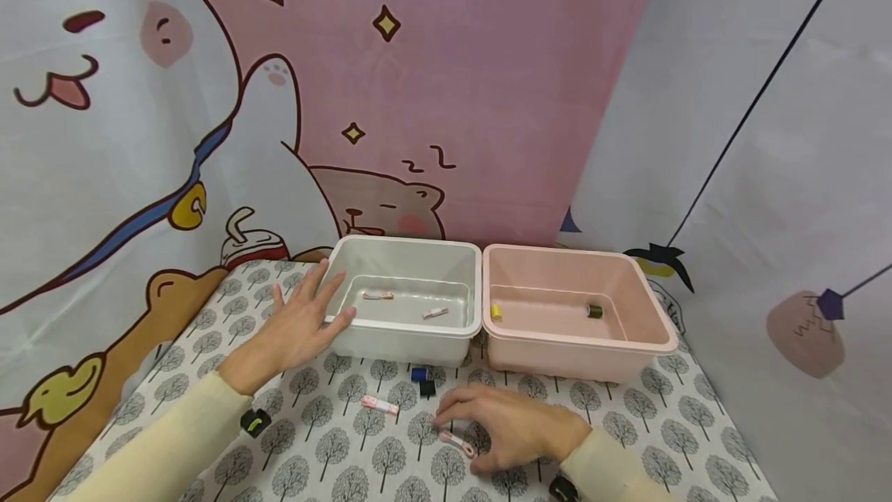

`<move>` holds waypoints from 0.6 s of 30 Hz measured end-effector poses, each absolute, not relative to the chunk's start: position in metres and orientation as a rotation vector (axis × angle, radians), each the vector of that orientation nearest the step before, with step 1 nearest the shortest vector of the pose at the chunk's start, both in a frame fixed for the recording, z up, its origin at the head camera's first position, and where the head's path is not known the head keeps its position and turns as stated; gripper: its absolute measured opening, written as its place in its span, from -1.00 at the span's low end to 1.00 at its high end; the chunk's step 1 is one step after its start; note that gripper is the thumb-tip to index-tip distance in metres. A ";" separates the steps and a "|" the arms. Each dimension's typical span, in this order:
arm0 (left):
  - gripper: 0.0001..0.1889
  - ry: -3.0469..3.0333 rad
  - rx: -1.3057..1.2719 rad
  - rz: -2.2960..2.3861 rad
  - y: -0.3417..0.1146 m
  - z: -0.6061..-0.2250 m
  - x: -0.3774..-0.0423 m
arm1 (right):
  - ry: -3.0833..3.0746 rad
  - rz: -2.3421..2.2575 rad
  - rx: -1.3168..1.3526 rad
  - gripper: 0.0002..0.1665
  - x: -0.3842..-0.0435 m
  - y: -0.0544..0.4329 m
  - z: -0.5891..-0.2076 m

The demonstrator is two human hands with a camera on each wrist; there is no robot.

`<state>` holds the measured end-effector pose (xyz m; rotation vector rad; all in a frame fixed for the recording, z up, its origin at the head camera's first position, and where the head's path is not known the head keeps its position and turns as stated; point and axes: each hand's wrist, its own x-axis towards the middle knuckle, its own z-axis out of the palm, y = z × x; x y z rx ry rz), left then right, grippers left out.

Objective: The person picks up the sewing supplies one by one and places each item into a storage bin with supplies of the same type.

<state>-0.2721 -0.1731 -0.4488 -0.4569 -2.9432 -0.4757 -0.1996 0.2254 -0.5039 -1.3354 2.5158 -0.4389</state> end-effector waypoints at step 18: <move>-0.10 -2.923 -0.458 -0.467 -0.173 -0.451 -0.272 | 2.568 -0.399 -1.397 -0.22 -0.199 0.225 -0.505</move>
